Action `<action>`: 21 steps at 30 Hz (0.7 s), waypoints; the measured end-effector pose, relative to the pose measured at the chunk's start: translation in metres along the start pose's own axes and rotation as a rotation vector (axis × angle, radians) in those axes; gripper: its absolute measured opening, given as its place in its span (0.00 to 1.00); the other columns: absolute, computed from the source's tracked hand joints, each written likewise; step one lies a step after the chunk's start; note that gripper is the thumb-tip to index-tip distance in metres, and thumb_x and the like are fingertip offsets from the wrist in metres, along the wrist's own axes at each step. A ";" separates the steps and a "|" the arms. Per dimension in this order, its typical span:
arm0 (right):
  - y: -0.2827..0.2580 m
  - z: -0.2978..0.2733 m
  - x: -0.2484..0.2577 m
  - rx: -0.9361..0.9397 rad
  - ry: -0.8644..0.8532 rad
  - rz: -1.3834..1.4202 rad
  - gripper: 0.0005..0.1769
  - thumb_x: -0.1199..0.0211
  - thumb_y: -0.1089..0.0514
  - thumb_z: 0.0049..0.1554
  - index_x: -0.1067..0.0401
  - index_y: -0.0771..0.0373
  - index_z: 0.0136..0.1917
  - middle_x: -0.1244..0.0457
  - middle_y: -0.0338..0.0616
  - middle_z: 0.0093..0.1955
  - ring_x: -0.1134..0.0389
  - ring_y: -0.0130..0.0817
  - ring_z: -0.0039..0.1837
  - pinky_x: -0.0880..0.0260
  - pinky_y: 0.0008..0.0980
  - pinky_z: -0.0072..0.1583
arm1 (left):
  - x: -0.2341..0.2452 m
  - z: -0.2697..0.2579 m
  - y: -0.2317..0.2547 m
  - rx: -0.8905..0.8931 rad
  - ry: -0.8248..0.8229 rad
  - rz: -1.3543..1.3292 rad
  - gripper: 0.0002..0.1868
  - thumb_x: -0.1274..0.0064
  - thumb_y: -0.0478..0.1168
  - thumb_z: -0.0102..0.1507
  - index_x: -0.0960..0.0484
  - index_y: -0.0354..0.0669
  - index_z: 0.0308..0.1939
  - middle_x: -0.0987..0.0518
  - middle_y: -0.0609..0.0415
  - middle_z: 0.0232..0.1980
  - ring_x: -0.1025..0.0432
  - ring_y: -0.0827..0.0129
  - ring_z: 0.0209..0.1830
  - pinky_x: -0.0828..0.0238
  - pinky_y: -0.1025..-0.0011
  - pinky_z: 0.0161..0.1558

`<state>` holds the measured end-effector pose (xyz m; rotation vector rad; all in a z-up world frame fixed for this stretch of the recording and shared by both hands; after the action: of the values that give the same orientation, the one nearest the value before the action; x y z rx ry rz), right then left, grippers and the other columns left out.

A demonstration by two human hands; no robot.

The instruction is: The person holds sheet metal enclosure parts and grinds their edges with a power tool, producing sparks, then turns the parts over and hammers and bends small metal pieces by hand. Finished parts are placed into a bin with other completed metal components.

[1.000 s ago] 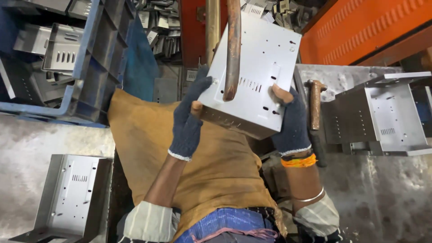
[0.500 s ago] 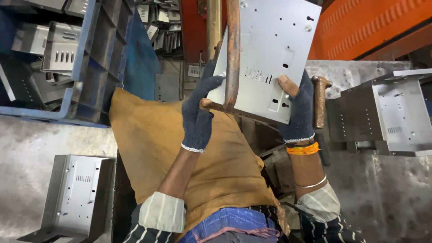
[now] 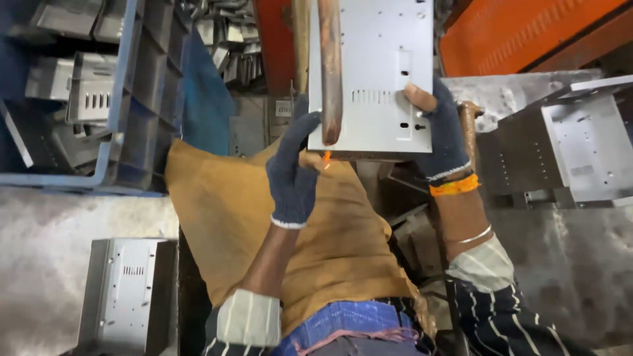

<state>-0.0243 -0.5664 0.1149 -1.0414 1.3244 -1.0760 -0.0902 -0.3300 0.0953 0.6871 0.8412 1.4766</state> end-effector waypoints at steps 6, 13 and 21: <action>0.005 0.042 0.007 -0.020 -0.111 -0.118 0.30 0.36 0.49 0.55 0.31 0.69 0.65 0.34 0.42 0.52 0.32 0.29 0.50 0.29 0.29 0.50 | -0.010 0.000 0.013 0.000 0.034 0.283 0.31 0.33 0.28 0.60 0.25 0.38 0.67 0.24 0.46 0.71 0.27 0.61 0.71 0.26 0.65 0.65; -0.005 0.067 -0.021 0.002 -0.303 -0.178 0.32 0.36 0.49 0.56 0.31 0.68 0.69 0.34 0.42 0.56 0.32 0.28 0.55 0.29 0.27 0.54 | -0.011 -0.006 0.008 0.054 0.151 0.253 0.28 0.35 0.28 0.61 0.24 0.35 0.65 0.22 0.46 0.68 0.27 0.57 0.70 0.25 0.67 0.63; 0.008 0.089 -0.017 -0.026 -0.345 -0.171 0.36 0.35 0.49 0.54 0.33 0.72 0.70 0.34 0.46 0.56 0.31 0.32 0.55 0.29 0.30 0.54 | -0.008 -0.007 0.023 -0.044 0.211 0.345 0.27 0.40 0.30 0.64 0.25 0.40 0.68 0.20 0.47 0.67 0.25 0.61 0.69 0.24 0.65 0.63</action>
<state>0.0657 -0.5507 0.1106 -1.3125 0.9881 -0.9529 -0.1086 -0.3387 0.1110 0.6752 0.8771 1.8979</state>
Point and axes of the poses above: each hand's wrist, its own z-axis towards the middle knuckle, its own x-axis out of the back of the hand, y = z × x, the point moved 10 cm from there along z, towards the middle knuckle
